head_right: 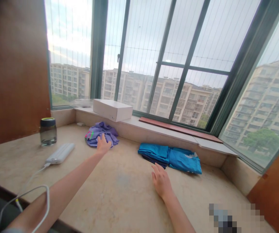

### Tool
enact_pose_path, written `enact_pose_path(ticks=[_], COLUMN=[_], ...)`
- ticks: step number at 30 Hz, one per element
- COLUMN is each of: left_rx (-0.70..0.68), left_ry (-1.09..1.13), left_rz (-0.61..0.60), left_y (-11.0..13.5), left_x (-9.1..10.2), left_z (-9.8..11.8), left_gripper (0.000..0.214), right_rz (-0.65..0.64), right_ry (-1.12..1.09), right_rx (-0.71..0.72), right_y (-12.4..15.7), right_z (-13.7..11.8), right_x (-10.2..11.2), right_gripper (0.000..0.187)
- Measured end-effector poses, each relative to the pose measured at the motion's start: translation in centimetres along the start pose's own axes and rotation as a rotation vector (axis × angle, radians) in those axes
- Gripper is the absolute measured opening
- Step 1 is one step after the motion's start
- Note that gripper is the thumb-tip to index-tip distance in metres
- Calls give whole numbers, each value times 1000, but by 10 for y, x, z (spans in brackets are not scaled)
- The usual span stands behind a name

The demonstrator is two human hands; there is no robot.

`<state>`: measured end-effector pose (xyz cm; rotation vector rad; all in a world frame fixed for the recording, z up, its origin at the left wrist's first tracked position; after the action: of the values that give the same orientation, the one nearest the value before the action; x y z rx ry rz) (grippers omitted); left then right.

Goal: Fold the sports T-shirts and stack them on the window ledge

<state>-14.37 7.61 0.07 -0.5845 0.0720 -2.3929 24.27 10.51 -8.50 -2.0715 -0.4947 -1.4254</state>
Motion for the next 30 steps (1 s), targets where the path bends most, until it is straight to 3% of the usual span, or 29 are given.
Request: enact_pose_path(ticks=[5,9,12,15,19,21,25,28,30], left_rx=[-315,-584,-734,-773,-794,-796,-795,-813,-820], left_ry=[-63,-144,-245,-288,-296,-279,-270,-253,-237], left_rz=[-255,-464,-614,-697,-767,-784,-777,-711,-617], left_y=[60,101,119,127,130,130,133,135,134], left_x=[-78,-108,-116,-118,-121,-124,-130,-127,-122], left_z=[-9,-7,-4,0,3,0,-5,-1,5], left_gripper=[38,30,33,35,40,51,90,91,88], right_rz=[-1,-30,-32,-50,-104,-124,-198,-206,-105], right_ry=[143,114,60,-19,-189,-395,-1112,-1376,-1479], right_rx=[-221,-361,-396,-378,-250,-132,154,158,116], right_y=[-43,-63,-66,-63,-48,-33,1,19,26], right_z=[32,39,35,29,8,-15,-76,-104,-105], right_x=[6,7,6,5,9,17,41,58,71], right_gripper=[49,47,43,38,34,35,36,38,40])
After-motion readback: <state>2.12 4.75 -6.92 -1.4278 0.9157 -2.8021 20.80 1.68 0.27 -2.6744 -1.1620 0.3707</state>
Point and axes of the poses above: each hand's wrist, its own y-axis away from the middle knuckle, its own x-axis out of the back of the hand, z = x × y, the point moved 3 cm from there along -y, towards the middle knuckle, and after that the axes turned 15 degrees about -z, right-handed, at the moved point
